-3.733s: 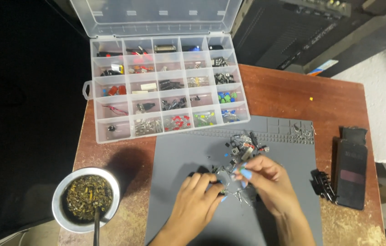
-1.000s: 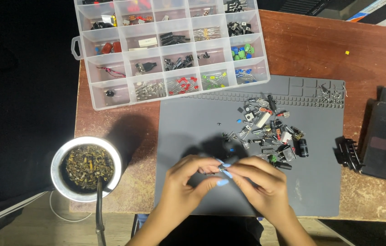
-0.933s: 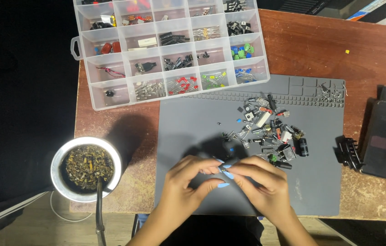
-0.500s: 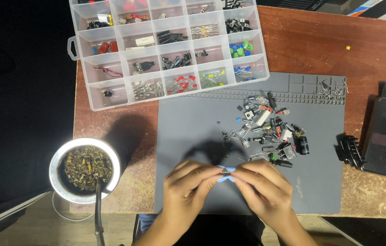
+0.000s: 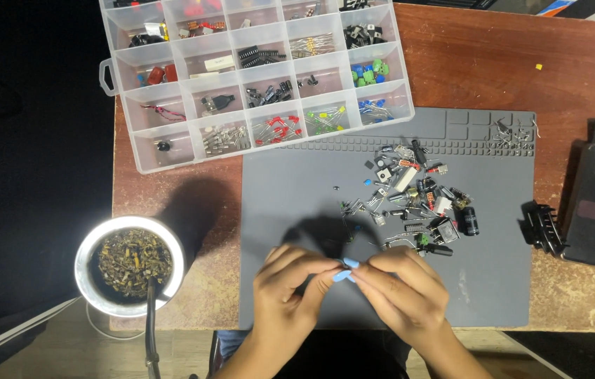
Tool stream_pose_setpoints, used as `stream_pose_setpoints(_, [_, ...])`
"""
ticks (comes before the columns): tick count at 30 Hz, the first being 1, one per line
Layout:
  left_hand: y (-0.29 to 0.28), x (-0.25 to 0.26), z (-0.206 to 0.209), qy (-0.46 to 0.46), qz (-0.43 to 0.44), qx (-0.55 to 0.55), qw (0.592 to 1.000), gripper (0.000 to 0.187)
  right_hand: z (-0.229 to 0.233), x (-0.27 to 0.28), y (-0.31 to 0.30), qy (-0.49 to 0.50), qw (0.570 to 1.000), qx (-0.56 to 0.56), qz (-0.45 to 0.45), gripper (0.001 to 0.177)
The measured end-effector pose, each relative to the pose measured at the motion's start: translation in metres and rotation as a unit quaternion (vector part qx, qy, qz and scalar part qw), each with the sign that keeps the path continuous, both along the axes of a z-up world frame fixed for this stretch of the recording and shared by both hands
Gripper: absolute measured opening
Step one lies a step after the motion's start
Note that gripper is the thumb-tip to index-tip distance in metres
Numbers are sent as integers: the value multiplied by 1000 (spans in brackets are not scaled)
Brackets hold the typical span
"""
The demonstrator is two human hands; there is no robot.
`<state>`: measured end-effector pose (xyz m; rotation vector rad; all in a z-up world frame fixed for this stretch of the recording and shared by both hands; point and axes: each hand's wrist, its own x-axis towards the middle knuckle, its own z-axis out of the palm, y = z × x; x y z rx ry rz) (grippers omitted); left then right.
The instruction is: The person picks up electronic components from a pile on a desk and places them into specific compartments of a plastic organizer box.
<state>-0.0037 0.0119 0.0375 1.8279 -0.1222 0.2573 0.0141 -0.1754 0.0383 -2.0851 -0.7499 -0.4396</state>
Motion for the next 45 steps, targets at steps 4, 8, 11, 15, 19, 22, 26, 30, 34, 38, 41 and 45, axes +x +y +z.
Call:
stream_pose_setpoints(4, [2,0,1,19,-19,7,1000,10,-1,2,0,-30,1000,-1,10,10])
stream_pose_setpoints(8, [1,0,5,38,-30,-6,999,11,-1,0,0,-16,999,36,6,5])
stream_pose_setpoints(11, [0,0,9,40,-27,-8,999,12,2,-1,1,3,998,65,-2,2])
stream_pose_setpoints(15, [-2,-2,5,41,11,-14,999,11,-2,-8,-6,38,997,67,-20,7])
stream_pose_setpoints(19, [3,1,5,76,16,-33,996,13,-16,-18,-9,85,992,70,-62,38])
stream_pose_setpoints(22, [-1,0,5,93,0,-49,994,12,-18,-16,-7,101,991,74,-40,43])
stream_pose_setpoints(26, [-5,-2,6,106,-10,-67,992,13,-9,-10,4,83,990,113,-20,11])
stream_pose_setpoints(30, [-8,-4,8,77,4,-41,996,14,-9,-11,6,65,991,108,-49,7])
stream_pose_setpoints(34, [-7,-5,12,53,18,-15,998,13,-7,-13,2,80,990,102,-60,5])
stream_pose_setpoints(38, [-1,-4,9,11,10,0,1000,11,-6,-14,-1,107,984,128,-63,7])
stream_pose_setpoints(41, [9,0,14,-18,-10,9,1000,9,-5,-15,-5,126,978,149,-67,7])
stream_pose_setpoints(45, [12,-1,1,-78,-50,35,995,39,-2,-15,-7,142,976,153,-65,8])
